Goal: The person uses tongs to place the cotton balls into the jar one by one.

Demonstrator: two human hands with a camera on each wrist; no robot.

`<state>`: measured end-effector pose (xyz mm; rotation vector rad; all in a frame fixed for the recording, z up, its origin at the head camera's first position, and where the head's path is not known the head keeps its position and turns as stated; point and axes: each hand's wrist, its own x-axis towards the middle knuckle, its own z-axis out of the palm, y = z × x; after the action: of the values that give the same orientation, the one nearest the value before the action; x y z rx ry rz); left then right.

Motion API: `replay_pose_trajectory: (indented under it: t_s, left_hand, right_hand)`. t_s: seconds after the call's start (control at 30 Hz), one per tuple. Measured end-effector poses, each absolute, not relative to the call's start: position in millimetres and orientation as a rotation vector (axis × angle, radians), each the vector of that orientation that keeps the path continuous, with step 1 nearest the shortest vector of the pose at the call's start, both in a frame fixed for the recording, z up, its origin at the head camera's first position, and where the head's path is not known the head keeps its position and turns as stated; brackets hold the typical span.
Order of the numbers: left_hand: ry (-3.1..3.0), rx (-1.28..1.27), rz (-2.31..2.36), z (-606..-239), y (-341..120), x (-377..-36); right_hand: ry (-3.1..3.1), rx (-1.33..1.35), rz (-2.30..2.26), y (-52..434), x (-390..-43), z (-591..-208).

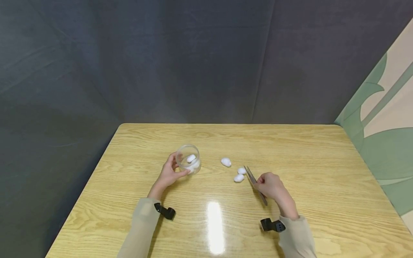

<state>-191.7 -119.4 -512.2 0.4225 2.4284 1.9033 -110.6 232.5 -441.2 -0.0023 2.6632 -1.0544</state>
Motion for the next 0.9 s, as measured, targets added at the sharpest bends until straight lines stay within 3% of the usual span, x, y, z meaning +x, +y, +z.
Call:
replay_pose_trajectory:
  t_s: [0.9]
  left_hand:
    - [2.434,0.402,1.897,-514.3,-119.5,-192.5]
  right_hand:
    - [2.682,-0.056,-1.131,227.3,-107.3,-448.8]
